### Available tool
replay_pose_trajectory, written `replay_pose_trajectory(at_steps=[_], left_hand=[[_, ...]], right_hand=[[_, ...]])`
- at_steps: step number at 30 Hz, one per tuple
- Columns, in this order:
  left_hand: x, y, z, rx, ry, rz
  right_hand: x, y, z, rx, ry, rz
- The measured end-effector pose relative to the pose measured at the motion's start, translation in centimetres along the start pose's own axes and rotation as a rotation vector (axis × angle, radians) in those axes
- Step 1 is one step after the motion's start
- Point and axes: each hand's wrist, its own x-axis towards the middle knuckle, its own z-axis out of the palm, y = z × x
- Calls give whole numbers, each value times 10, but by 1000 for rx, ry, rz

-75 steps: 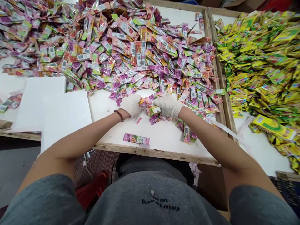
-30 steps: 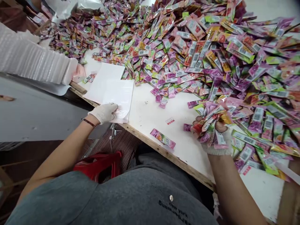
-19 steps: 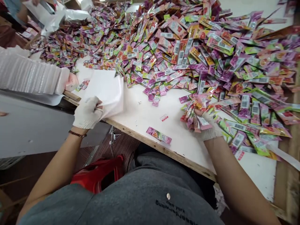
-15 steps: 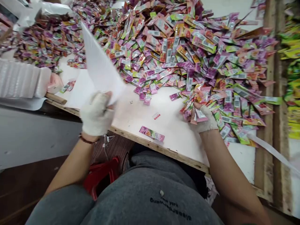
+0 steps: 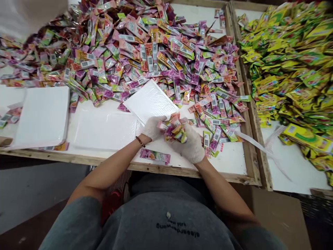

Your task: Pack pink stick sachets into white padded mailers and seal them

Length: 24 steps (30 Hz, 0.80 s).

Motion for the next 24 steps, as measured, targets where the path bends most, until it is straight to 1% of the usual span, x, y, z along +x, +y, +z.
replay_pose_trajectory(at_steps=[3, 5, 7, 9, 11, 12, 13, 16, 18, 20, 23, 24], left_hand=[[-3, 0, -4, -101, 30, -23], [-5, 2, -3, -127, 29, -36], [-6, 2, 0, -192, 45, -50], [-6, 2, 3, -329, 113, -94], [-9, 4, 5, -441, 184, -127], [-11, 6, 4, -442, 208, -122], [-14, 9, 4, -397, 220, -94], [-21, 17, -1, -97, 222, 45], [-22, 21, -4, 64, 215, 88], [-18, 25, -4, 79, 200, 65], [-13, 34, 0, -39, 195, -8], [-13, 38, 3, -33, 204, -18]], right_hand=[[6, -4, -4, -73, 31, 81], [9, -8, -6, -133, 1, 89], [11, -12, -6, -236, -44, -1], [12, -15, -6, -356, -122, -123], [15, -18, -7, -430, -216, -181], [19, -19, -10, -447, -257, -179], [23, -20, -13, -454, -285, -161], [36, -23, -23, -429, -312, -67], [42, -25, -26, -416, -286, -21], [43, -29, -25, -443, -260, -3], [40, -35, -20, -514, -257, 3], [40, -37, -18, -530, -265, 12]])
